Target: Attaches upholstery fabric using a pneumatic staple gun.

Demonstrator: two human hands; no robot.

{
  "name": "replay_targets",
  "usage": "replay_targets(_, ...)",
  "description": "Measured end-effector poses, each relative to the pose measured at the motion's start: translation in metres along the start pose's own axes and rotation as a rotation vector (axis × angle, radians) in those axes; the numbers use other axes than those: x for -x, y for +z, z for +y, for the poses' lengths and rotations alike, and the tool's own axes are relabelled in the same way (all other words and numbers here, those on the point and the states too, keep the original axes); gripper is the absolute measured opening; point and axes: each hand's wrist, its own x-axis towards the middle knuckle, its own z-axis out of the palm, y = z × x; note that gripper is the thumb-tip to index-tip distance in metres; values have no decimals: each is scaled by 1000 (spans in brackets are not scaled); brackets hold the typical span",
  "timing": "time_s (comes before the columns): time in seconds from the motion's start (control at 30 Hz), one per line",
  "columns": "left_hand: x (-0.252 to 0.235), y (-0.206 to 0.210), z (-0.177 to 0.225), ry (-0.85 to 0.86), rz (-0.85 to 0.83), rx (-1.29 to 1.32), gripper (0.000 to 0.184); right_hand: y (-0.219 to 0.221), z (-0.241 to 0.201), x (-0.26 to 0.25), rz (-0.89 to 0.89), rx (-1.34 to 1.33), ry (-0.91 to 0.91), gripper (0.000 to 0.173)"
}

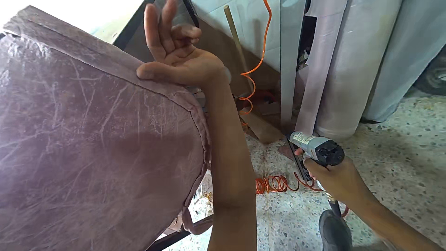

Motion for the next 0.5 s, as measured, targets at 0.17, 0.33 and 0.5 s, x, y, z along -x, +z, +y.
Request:
replay_targets(0.17, 45, -16, 75, -289, 141, 222, 100, 0, 2, 2, -19, 2, -7, 25)
replay_targets(0.33, 131, -65, 126, -573, 188, 232, 74, 1, -3, 10, -65, 21, -13, 27)
replay_targets(0.5, 184, -155, 236, -943, 206, -57, 44, 10, -5, 15, -83, 90, 11, 24)
